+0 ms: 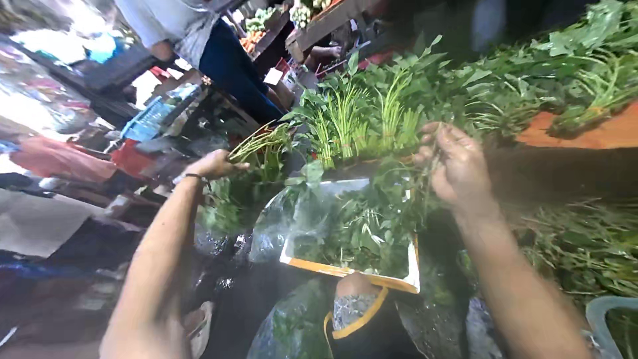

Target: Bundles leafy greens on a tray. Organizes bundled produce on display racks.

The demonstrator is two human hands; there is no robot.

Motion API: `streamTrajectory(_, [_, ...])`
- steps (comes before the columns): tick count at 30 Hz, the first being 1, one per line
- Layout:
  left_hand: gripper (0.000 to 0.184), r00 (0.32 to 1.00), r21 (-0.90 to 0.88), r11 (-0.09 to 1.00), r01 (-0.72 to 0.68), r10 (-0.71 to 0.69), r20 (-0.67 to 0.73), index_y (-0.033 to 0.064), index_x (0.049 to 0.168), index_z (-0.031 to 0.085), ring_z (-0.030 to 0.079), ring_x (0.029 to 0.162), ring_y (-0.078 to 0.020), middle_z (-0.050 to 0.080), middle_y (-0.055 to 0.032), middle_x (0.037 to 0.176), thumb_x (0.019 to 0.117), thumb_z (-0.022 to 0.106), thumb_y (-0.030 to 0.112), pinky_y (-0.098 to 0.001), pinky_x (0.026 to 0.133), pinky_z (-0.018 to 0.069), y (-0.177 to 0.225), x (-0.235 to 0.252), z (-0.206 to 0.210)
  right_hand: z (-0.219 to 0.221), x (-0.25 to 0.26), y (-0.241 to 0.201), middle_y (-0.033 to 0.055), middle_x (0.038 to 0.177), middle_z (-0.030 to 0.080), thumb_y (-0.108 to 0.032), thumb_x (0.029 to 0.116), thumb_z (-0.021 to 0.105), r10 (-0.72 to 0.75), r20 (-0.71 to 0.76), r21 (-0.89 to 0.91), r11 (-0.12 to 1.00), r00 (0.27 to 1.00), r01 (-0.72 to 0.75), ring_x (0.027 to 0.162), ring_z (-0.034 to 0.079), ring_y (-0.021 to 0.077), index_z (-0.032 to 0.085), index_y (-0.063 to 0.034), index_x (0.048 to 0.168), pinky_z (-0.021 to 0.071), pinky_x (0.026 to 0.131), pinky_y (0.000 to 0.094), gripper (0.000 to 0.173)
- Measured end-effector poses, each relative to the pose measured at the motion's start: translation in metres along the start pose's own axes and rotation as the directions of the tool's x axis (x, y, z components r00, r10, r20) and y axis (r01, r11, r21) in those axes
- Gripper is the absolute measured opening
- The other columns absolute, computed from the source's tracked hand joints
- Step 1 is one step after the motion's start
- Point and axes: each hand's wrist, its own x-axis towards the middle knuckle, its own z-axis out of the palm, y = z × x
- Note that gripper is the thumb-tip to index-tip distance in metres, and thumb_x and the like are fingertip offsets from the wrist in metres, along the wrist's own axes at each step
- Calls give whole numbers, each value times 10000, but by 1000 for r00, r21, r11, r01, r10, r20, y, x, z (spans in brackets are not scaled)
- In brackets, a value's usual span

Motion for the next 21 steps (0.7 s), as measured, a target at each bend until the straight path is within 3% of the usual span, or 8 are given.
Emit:
streamTrajectory(2, [401, 1000, -286, 958, -28, 25, -14, -112, 1152, 619, 643, 927, -378, 658, -280, 1023, 1036, 620, 272, -595, 891, 502, 15, -9, 33, -4, 3, 3, -37, 856, 622, -187, 1122, 353, 4, -33, 55, 998, 999, -2, 671, 624, 51, 626, -101, 1080, 596, 672, 233, 290])
streamTrajectory(5, [349, 994, -605, 789, -106, 90, -56, -31, 1182, 628, 644, 794, -190, 676, -132, 927, 1050, 589, 290, -427, 778, 559, 37, -10, 85, -9, 5, 4, -38, 827, 603, -186, 1121, 339, -27, -29, 61, 998, 999, 29, 660, 618, 61, 608, -111, 1054, 602, 678, 255, 287])
streamTrajectory(7, [225, 988, -798, 584, -147, 129, -87, -9, 1137, 609, 651, 723, -92, 676, -34, 835, 1063, 550, 195, -297, 716, 576, 67, -20, 109, -8, 4, 1, -39, 836, 599, -178, 1117, 337, -42, -16, 5, 999, 999, 43, 649, 602, 54, 601, -106, 1047, 586, 657, 237, 283])
streamTrajectory(10, [118, 964, -933, 272, -234, 193, -186, 9, 1078, 587, 694, 721, -94, 701, -2, 785, 1055, 492, 75, -279, 726, 606, 108, -31, 139, 2, -3, -5, -23, 845, 595, -135, 1104, 372, -42, -14, -87, 995, 999, 41, 636, 568, 55, 608, -77, 1051, 553, 623, 223, 249])
streamTrajectory(13, [117, 915, -894, 222, -389, 207, -346, 10, 1076, 593, 638, 707, -51, 647, 37, 801, 1018, 531, 90, -249, 717, 575, 134, -35, 166, 15, -12, -3, -13, 817, 579, -114, 1094, 402, -8, -24, -71, 997, 1000, 7, 576, 527, 49, 601, -53, 1055, 517, 556, 203, 212])
streamTrajectory(17, [62, 862, -843, 178, -507, 115, -494, 38, 1000, 609, 617, 671, 0, 637, 81, 755, 1002, 552, 63, -192, 676, 554, 167, -53, 188, 25, -14, 4, -4, 811, 571, -114, 1101, 408, 129, -92, 11, 992, 987, -129, 540, 497, 46, 594, -55, 1048, 486, 513, 185, 202])
streamTrajectory(21, [158, 818, -787, 231, -572, 93, -567, -8, 1040, 612, 606, 731, 51, 624, 85, 800, 970, 634, 132, -163, 720, 535, 185, -69, 208, 21, -7, 15, -9, 819, 549, -178, 1115, 395, 243, -157, 59, 970, 957, -237, 539, 481, 54, 582, -78, 1068, 481, 516, 193, 218])
